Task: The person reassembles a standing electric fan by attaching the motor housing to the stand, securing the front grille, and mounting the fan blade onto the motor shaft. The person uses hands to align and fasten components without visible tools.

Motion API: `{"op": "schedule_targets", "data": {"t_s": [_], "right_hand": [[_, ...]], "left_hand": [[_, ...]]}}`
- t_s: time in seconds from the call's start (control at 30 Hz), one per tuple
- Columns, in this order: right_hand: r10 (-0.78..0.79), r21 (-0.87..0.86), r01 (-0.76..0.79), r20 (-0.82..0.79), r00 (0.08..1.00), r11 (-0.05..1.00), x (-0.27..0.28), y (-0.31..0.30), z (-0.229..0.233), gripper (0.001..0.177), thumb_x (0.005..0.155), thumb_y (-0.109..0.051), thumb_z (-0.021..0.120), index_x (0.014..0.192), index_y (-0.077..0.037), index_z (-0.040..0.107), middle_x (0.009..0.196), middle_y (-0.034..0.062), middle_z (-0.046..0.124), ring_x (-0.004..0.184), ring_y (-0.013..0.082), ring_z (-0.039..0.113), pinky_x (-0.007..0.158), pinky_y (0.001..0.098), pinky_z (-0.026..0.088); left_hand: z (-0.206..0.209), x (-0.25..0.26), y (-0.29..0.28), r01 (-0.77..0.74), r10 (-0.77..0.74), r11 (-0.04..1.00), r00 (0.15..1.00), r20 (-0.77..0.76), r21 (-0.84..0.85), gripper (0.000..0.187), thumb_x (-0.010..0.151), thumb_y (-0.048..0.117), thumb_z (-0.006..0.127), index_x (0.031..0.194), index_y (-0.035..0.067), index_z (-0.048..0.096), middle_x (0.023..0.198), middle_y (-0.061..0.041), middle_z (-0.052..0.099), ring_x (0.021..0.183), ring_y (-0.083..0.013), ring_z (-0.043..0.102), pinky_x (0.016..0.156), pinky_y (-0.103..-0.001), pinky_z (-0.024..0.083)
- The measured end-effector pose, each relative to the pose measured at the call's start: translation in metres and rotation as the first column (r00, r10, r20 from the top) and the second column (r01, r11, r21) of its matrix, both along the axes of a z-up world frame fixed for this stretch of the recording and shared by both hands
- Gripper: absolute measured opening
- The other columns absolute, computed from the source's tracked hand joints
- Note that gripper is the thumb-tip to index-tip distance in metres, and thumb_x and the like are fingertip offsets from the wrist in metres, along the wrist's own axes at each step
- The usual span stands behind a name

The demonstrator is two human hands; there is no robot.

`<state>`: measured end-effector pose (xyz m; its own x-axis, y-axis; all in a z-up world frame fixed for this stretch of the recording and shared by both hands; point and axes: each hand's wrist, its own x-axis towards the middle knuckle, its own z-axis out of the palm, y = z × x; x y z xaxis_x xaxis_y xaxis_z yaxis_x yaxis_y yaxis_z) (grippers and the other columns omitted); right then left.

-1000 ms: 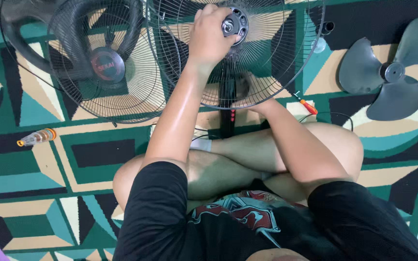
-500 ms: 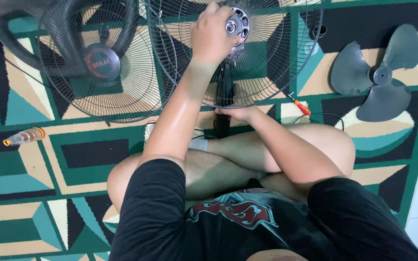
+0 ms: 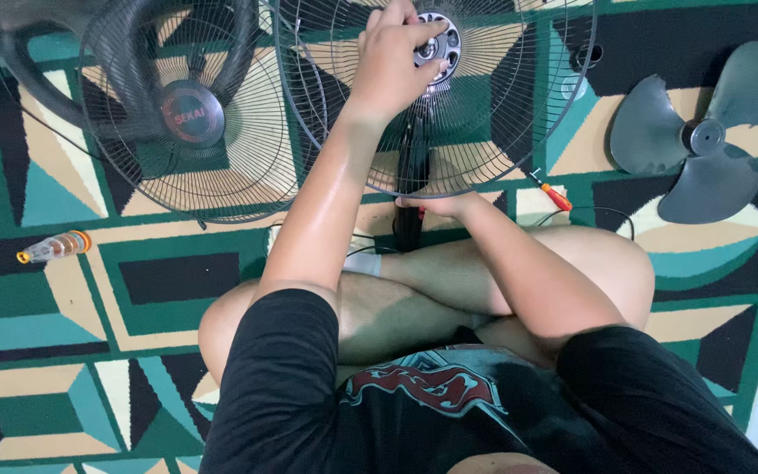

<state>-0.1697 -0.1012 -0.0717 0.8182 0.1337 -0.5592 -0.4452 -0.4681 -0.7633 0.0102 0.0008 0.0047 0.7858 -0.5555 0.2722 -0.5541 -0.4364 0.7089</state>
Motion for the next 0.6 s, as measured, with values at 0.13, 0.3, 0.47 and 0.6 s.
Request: {"op": "schedule_targets", "data": {"t_s": [0.13,0.3,0.47,0.6], "right_hand": [[0.116,-0.085,-0.122,-0.079,0.99,0.989,-0.01,-0.012,-0.022,0.073,0.074,-0.05,0.091,0.127,-0.007,0.064,0.132,0.0195,0.059,0.122,0.0337,0.054,0.099,0.0433,0.041],[0.305,-0.424,-0.546,-0.514,0.802,0.722,-0.025,-0.097,0.004,0.057,0.076,-0.042,0.077,0.123,-0.01,0.074,0.123,0.0169,0.07,0.114,0.0328,0.067,0.097,0.0417,0.051],[-0.525,-0.438,0.489,0.046,0.85,0.754,-0.023,-0.188,0.075,0.049,0.108,-0.042,0.045,0.131,-0.004,0.063,0.114,0.0196,0.074,0.105,0.0298,0.072,0.09,0.0465,0.058],[-0.813,0.034,0.828,0.212,0.542,0.56,0.006,-0.17,0.075,0.056,0.11,-0.054,0.038,0.15,-0.016,0.032,0.125,0.0031,0.059,0.105,0.0198,0.065,0.073,0.0399,0.062]], "left_hand": [[-0.005,-0.001,-0.004,0.009,-0.009,1.0,1.0,0.0,-0.009,0.053,0.074,0.01,0.088,0.125,0.015,0.075,0.116,-0.004,0.064,0.114,-0.0266,0.059,0.1,-0.042,0.046],[-0.008,0.0,-0.001,0.021,-0.021,0.999,1.0,-0.001,-0.036,0.058,0.072,0.01,0.091,0.127,0.01,0.072,0.122,-0.007,0.065,0.117,-0.0304,0.058,0.103,-0.042,0.045],[-0.008,0.001,0.002,0.011,-0.012,0.999,0.999,-0.04,-0.043,0.058,0.073,0.009,0.09,0.128,0.011,0.072,0.125,-0.007,0.066,0.119,-0.0304,0.059,0.105,-0.041,0.046],[-0.005,-0.003,-0.004,0.006,-0.006,1.0,1.0,-0.016,0.002,0.06,0.072,0.008,0.09,0.129,0.011,0.071,0.127,-0.008,0.067,0.119,-0.0319,0.059,0.105,-0.043,0.045]]}}
